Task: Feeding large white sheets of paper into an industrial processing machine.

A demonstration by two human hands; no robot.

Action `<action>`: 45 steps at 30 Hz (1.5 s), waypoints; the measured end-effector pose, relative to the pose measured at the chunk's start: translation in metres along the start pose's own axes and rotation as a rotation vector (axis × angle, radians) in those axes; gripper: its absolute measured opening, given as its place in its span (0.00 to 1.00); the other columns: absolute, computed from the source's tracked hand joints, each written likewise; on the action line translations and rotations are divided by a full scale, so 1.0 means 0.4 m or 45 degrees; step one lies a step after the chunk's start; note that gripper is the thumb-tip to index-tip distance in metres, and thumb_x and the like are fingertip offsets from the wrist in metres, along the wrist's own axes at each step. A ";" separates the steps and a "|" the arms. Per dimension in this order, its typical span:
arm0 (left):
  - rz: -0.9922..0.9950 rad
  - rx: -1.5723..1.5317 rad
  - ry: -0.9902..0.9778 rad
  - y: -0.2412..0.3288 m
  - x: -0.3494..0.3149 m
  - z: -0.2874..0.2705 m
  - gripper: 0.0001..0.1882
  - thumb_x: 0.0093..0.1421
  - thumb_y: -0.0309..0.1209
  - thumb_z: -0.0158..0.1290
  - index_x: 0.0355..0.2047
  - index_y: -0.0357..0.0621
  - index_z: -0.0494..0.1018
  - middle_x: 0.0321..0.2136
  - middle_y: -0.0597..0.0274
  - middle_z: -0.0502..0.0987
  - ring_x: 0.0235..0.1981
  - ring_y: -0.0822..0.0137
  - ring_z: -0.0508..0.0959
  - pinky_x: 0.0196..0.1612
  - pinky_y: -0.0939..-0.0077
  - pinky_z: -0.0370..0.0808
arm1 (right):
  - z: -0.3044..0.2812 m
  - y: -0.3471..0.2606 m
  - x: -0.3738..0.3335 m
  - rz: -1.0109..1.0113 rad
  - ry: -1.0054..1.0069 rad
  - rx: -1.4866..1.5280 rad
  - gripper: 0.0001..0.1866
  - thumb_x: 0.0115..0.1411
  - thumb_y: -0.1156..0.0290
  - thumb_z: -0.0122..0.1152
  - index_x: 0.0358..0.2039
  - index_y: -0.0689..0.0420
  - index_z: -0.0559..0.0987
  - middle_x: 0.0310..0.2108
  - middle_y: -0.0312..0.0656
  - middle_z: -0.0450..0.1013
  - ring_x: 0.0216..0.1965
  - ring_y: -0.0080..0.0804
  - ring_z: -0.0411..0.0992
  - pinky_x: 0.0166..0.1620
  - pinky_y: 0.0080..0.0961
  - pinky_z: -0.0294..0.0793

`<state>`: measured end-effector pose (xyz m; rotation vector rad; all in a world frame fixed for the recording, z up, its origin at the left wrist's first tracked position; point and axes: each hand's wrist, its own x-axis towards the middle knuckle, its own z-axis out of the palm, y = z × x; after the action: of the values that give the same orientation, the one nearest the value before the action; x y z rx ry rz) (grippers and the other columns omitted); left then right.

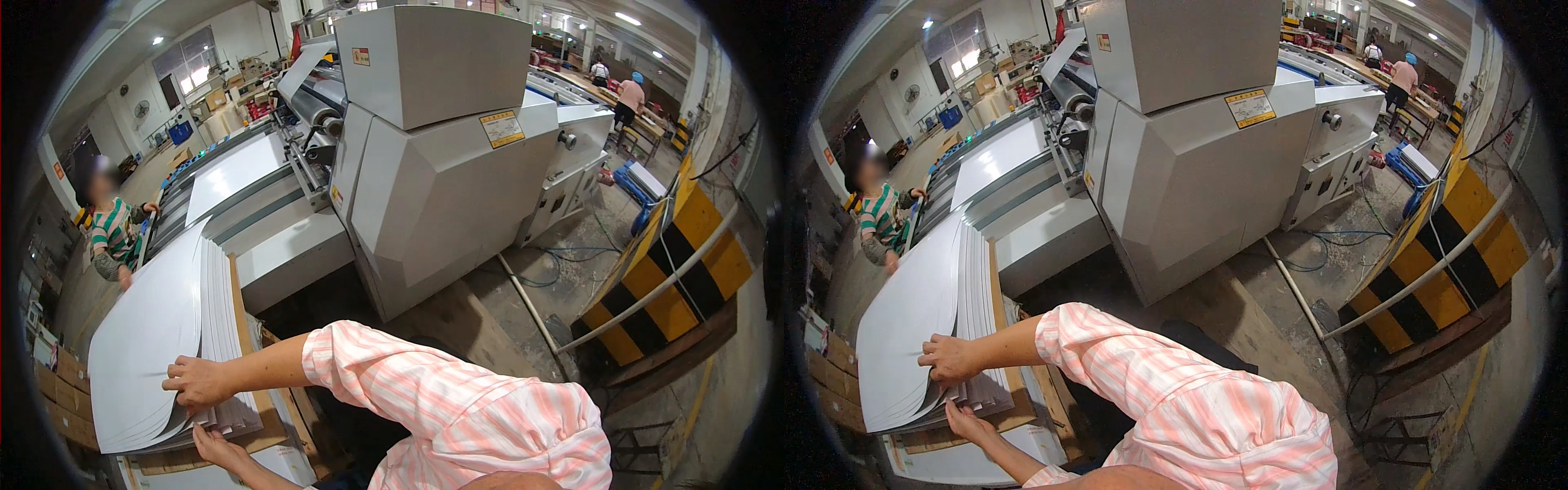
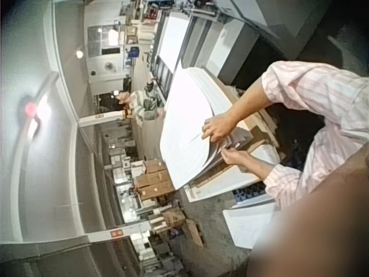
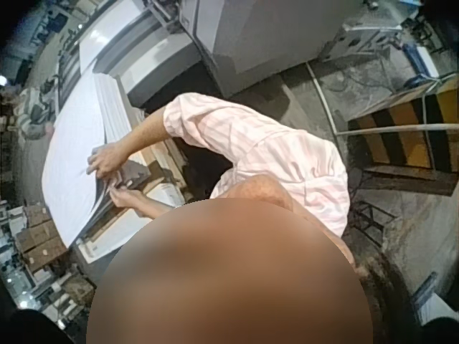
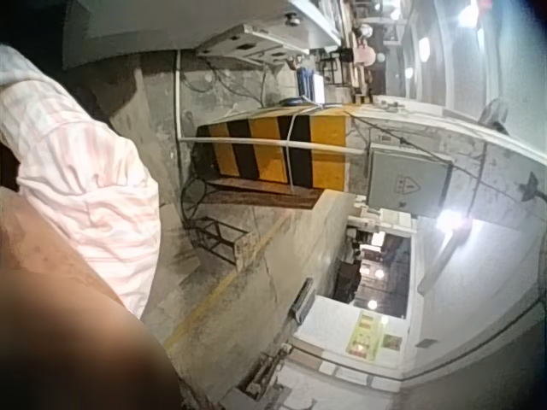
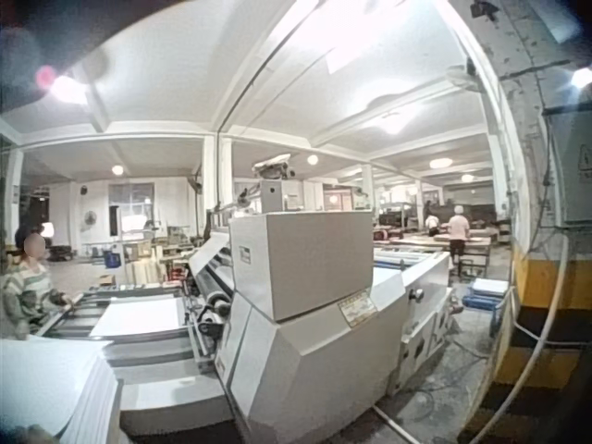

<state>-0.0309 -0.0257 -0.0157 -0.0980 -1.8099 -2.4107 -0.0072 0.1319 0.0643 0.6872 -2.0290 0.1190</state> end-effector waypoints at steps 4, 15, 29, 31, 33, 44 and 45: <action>0.005 -0.050 -0.013 0.001 -0.008 0.005 0.10 0.55 0.33 0.47 0.32 0.37 0.70 0.26 0.69 0.67 0.23 0.78 0.61 0.23 0.86 0.56 | 0.028 -0.031 0.009 0.125 0.074 0.143 0.10 0.39 0.56 0.60 0.15 0.48 0.77 0.35 0.33 0.67 0.40 0.35 0.61 0.37 0.31 0.61; 0.107 0.024 0.057 0.004 -0.007 0.000 0.16 0.55 0.35 0.46 0.33 0.32 0.70 0.29 0.63 0.69 0.31 0.75 0.66 0.31 0.84 0.62 | 0.019 -0.027 0.112 0.784 0.367 0.765 0.12 0.44 0.64 0.54 0.16 0.61 0.75 0.18 0.51 0.68 0.22 0.50 0.68 0.27 0.39 0.66; -0.143 -0.222 -0.173 0.035 0.003 -0.005 0.18 0.55 0.36 0.49 0.39 0.32 0.68 0.35 0.57 0.72 0.35 0.66 0.72 0.37 0.77 0.69 | 0.001 -0.035 -0.009 -0.121 -0.228 0.177 0.07 0.39 0.64 0.57 0.18 0.52 0.77 0.32 0.37 0.68 0.35 0.35 0.66 0.33 0.30 0.67; -0.158 -0.216 -0.089 0.028 0.013 0.000 0.19 0.55 0.37 0.50 0.39 0.32 0.68 0.35 0.57 0.72 0.35 0.66 0.72 0.37 0.77 0.69 | -0.007 -0.037 -0.012 0.026 -0.308 0.141 0.08 0.40 0.62 0.58 0.18 0.52 0.78 0.33 0.37 0.68 0.35 0.36 0.65 0.34 0.31 0.66; -0.178 -0.207 -0.009 0.033 0.008 0.012 0.20 0.55 0.39 0.50 0.39 0.32 0.68 0.35 0.57 0.72 0.35 0.67 0.72 0.37 0.76 0.69 | -0.008 -0.040 -0.016 0.178 -0.390 0.105 0.10 0.40 0.59 0.58 0.18 0.51 0.78 0.33 0.38 0.68 0.35 0.36 0.64 0.36 0.31 0.64; 0.004 -0.043 -0.146 0.009 -0.033 0.025 0.22 0.57 0.43 0.45 0.38 0.33 0.68 0.37 0.60 0.71 0.37 0.69 0.68 0.38 0.79 0.63 | 0.039 -0.036 0.011 0.690 -0.202 0.522 0.20 0.47 0.51 0.51 0.19 0.57 0.78 0.33 0.47 0.70 0.34 0.38 0.65 0.36 0.35 0.62; 0.038 -0.005 -0.168 0.015 -0.026 0.016 0.21 0.57 0.42 0.46 0.38 0.32 0.68 0.37 0.60 0.70 0.35 0.69 0.68 0.36 0.80 0.62 | 0.042 -0.035 0.027 0.679 -0.200 0.533 0.20 0.47 0.51 0.51 0.19 0.57 0.78 0.33 0.47 0.70 0.34 0.38 0.65 0.36 0.35 0.62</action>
<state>-0.0199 -0.0207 -0.0096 -0.2892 -1.8430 -2.4407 -0.0169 0.1098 0.0614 0.3935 -2.3223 0.8420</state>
